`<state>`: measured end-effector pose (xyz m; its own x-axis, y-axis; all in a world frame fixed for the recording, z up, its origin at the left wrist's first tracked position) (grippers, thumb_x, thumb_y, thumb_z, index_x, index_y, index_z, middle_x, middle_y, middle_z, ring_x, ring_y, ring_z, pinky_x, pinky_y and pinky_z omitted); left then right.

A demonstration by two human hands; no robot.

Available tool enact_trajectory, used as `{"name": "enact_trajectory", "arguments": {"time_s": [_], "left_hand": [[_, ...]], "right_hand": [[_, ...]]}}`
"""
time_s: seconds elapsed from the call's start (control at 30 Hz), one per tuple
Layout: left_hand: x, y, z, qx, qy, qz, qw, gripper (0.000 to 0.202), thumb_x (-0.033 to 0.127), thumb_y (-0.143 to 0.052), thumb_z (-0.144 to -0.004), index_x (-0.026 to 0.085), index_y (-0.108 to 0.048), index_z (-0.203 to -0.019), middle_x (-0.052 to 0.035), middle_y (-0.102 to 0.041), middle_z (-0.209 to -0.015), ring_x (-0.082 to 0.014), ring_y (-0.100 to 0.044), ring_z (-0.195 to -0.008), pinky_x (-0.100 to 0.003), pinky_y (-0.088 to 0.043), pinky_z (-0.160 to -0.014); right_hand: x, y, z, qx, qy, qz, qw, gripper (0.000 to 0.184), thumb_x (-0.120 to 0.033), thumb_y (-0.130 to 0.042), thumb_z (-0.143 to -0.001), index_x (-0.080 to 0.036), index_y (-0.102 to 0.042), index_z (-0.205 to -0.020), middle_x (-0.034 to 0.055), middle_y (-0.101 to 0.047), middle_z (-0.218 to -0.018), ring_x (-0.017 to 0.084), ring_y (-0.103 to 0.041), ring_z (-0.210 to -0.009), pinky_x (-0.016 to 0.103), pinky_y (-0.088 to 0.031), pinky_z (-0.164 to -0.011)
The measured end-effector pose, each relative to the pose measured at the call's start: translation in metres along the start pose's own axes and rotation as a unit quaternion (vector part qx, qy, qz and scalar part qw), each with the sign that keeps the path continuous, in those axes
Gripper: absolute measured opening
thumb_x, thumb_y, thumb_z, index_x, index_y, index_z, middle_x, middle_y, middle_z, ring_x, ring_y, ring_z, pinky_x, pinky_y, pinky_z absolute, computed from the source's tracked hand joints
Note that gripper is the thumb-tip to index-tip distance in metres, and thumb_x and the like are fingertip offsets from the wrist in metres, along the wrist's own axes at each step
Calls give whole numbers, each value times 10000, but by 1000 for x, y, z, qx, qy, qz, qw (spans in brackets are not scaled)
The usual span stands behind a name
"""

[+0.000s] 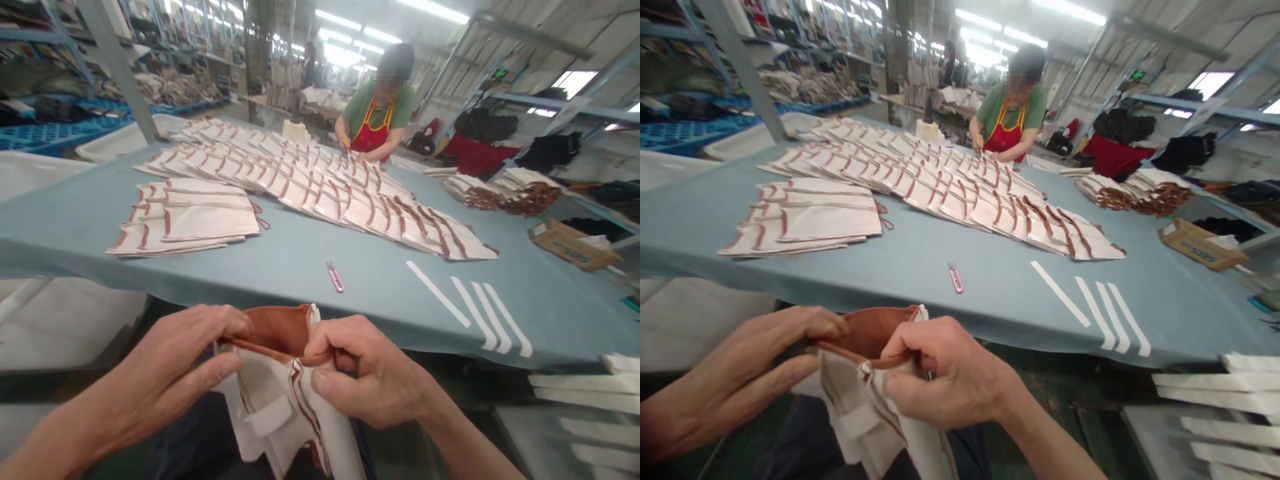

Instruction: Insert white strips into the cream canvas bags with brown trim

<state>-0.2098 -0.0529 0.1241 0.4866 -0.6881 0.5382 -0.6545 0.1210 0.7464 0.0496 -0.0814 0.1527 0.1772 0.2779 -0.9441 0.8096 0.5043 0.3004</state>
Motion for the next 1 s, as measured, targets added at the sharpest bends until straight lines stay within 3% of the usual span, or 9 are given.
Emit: {"name": "enact_trajectory", "arguments": {"time_s": [0.07,0.1,0.23,0.33,0.43,0.63,0.73,0.87,1.0], "left_hand": [[15,-6,-10,-6,-39,26,999,250,346,-651,-1094,307,-732,-1327,4,-837,-1258,-189,-786,-1130,-214,-581,-998],[22,-10,-14,-16,-50,50,997,242,295,-653,-1089,308,-715,-1323,10,-827,-1254,-178,-773,-1143,-209,-568,-1017],[38,-27,-24,-48,-51,133,989,174,128,-600,-1043,282,-669,-1086,69,-758,-998,-110,-722,-945,-164,-525,-915],[41,-32,-27,-51,-72,122,989,205,88,-555,-1033,263,-654,-1073,70,-745,-956,-100,-709,-889,-173,-501,-854],[45,-31,-29,-70,-96,93,989,227,79,-483,-1030,232,-624,-940,62,-710,-846,-101,-666,-762,-194,-478,-743],[51,-28,-29,-85,14,140,986,294,158,-452,-1017,224,-539,-744,85,-566,-660,-79,-526,-573,-166,-401,-559],[51,-29,-27,-97,60,174,978,312,194,-446,-1020,221,-537,-722,77,-562,-661,-82,-531,-578,-145,-419,-551],[44,-33,-21,-103,114,232,960,335,272,-463,-1046,218,-591,-741,69,-582,-678,-94,-543,-586,-143,-440,-535],[41,-36,-15,-93,139,248,954,372,324,-489,-1061,216,-607,-725,70,-558,-667,-95,-541,-581,-146,-434,-526]], "right_hand": [[1,0,-2,-4,-4,-6,1000,72,-182,-628,-799,-223,-573,-773,-87,-425,-667,87,-308,-544,219,-249,-496],[3,0,-2,-7,-4,-6,1000,70,-180,-623,-783,-225,-569,-774,-85,-427,-671,88,-315,-548,220,-257,-499],[11,0,-1,-7,-13,12,1000,105,-162,-613,-734,-232,-539,-759,-83,-450,-679,93,-354,-566,218,-295,-527],[19,-1,1,7,-15,23,1000,92,-166,-611,-725,-230,-551,-753,-86,-454,-662,96,-357,-558,219,-291,-523],[24,-1,2,25,-13,37,999,81,-151,-601,-725,-222,-584,-759,-82,-480,-671,90,-355,-545,218,-289,-516],[26,-9,-1,19,-5,-12,1000,152,-254,-764,-758,-210,-661,-860,-61,-562,-743,104,-431,-604,225,-352,-557],[30,-14,-5,35,-12,-41,998,243,-305,-852,-811,-213,-627,-811,-77,-531,-710,90,-388,-578,223,-302,-523],[41,-22,-9,7,-34,-126,991,370,-442,-884,-892,-214,-607,-805,-70,-537,-717,88,-378,-574,223,-294,-510],[44,-24,-7,-2,-74,-140,987,323,-414,-852,-881,-220,-599,-822,-70,-518,-683,102,-392,-586,230,-301,-522]]}}
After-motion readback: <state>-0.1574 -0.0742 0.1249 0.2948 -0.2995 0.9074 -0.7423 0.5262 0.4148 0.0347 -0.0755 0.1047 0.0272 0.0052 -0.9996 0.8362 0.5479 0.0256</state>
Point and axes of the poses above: each hand's wrist, its own z-axis away from the middle knuckle, its own y-axis out of the back of the hand, x = y × z, the point moved 3 cm from there along -z, towards the middle knuckle
